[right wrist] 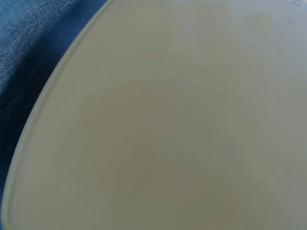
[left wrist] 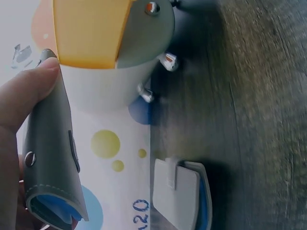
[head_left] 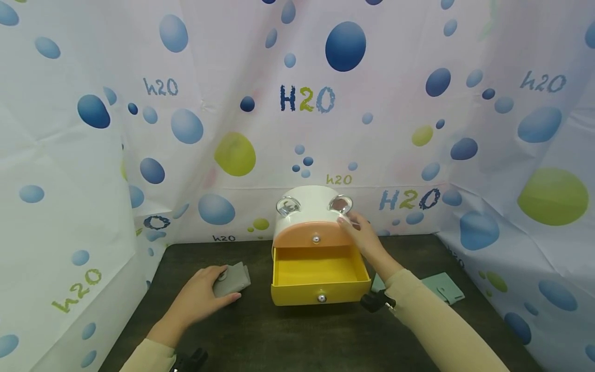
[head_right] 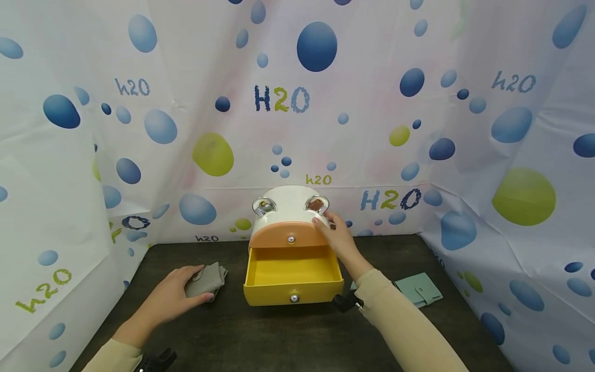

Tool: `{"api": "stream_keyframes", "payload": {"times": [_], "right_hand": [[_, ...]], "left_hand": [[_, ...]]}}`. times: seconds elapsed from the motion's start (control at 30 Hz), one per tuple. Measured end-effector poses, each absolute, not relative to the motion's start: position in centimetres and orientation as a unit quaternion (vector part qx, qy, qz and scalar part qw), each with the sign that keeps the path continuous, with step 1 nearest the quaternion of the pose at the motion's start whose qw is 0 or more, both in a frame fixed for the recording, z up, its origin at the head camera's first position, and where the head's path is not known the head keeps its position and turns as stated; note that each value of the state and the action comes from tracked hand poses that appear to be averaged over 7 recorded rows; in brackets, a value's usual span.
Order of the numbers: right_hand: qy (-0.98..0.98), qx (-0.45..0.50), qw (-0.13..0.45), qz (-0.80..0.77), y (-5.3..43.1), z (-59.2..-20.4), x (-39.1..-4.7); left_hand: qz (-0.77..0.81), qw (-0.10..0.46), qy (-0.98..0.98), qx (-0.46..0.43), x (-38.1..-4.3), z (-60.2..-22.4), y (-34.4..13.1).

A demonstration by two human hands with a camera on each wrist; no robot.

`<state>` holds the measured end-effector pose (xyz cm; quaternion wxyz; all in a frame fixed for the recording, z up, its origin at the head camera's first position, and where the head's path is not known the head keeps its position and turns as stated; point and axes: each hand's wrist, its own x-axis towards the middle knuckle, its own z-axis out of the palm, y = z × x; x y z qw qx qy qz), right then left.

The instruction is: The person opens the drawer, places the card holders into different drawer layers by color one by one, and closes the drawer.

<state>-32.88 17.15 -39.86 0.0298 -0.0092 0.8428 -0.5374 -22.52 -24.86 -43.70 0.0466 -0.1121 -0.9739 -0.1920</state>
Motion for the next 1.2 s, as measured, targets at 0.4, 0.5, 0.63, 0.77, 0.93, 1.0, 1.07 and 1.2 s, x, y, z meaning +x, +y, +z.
{"api": "stream_keyframes", "payload": {"times": [0.4, 0.5, 0.63, 0.77, 0.93, 1.0, 1.07, 1.2], "right_hand": [[0.841, -0.008, 0.038, -0.539, 17.5, -40.0, -32.7], [0.84, -0.011, 0.04, -0.541, 17.7, -40.0, -32.6], [0.839, -0.016, 0.04, -0.543, 17.7, -39.9, -32.4], [0.84, -0.022, 0.037, -0.541, 17.8, -39.9, -32.4], [0.846, -0.022, 0.035, -0.532, 17.7, -40.0, -32.4], [0.845, -0.02, 0.037, -0.532, 17.8, -40.0, -32.4], [0.844, -0.02, 0.039, -0.534, 17.8, -40.0, -32.5], [0.842, -0.018, 0.042, -0.537, 17.8, -40.1, -32.4]], "left_hand": [[-0.211, 0.059, -0.968, -0.121, -22.0, -42.4, -23.4], [-0.213, 0.063, -0.967, -0.123, -21.8, -42.0, -23.0], [-0.212, 0.069, -0.966, -0.129, -21.6, -41.6, -22.5], [-0.209, 0.074, -0.966, -0.135, -21.5, -41.1, -22.0], [-0.212, 0.08, -0.964, -0.14, -21.6, -40.6, -21.6], [-0.211, 0.083, -0.963, -0.145, -21.6, -40.4, -21.4], [-0.209, 0.086, -0.962, -0.151, -21.7, -40.3, -21.3], [-0.207, 0.089, -0.961, -0.16, -21.9, -40.0, -20.9]]}}
